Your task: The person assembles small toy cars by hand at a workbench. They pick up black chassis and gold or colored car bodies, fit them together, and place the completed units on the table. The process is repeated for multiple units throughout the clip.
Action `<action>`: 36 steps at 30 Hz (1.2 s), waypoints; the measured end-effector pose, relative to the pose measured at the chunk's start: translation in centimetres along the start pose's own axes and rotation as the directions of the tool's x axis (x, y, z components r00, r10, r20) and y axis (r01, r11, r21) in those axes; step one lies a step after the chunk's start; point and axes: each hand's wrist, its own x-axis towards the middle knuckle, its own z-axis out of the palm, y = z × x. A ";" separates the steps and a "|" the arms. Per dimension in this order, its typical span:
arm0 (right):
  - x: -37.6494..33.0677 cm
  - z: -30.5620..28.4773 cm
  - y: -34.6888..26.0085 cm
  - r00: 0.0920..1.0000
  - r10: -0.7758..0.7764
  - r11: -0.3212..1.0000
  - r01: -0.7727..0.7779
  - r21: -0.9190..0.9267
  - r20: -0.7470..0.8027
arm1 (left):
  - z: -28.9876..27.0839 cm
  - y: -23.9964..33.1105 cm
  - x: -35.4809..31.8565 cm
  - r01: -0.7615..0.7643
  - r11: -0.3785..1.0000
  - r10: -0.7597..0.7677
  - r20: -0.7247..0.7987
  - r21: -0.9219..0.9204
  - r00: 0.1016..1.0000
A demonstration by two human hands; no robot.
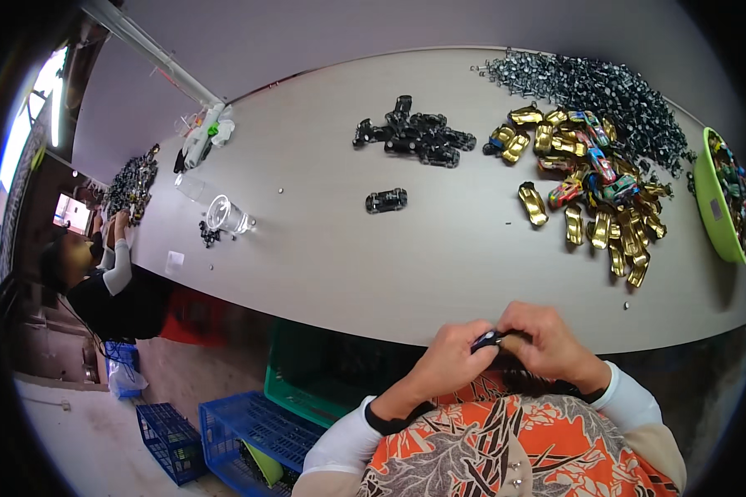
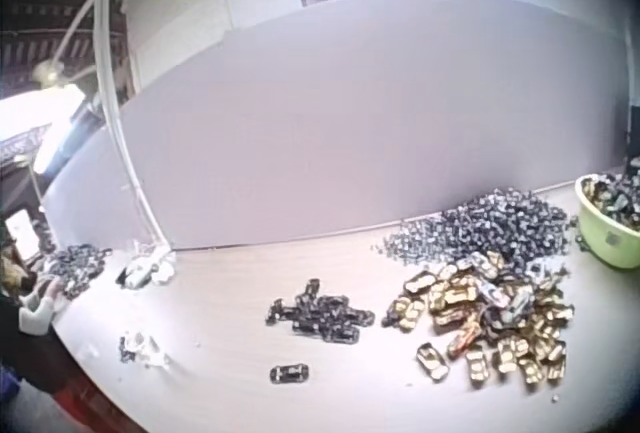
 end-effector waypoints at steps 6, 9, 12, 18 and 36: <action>2.6 -1.2 0.4 0.993 -0.121 0.985 0.122 -0.120 0.010 | -5.3 0.8 -5.1 0.184 0.961 -0.184 -0.016 0.206 0.983; 4.0 -5.1 1.6 0.964 -0.155 0.917 0.059 -0.395 -0.216 | -8.5 0.1 -8.1 0.204 0.842 -0.132 -0.176 0.500 0.975; 6.2 -7.6 3.7 0.898 -0.228 0.879 0.023 -0.477 -0.376 | -10.3 0.8 -9.0 0.324 0.786 -0.109 -0.397 0.527 0.911; 8.0 -6.8 4.3 0.930 -0.162 0.636 -0.156 -0.756 -0.329 | -13.6 2.2 3.0 -0.007 0.699 0.420 -0.403 0.715 0.813; 3.8 -7.0 4.2 0.926 0.376 0.901 -0.357 0.249 -0.033 | -12.0 1.0 3.3 0.066 0.995 -0.087 -0.347 -0.071 0.934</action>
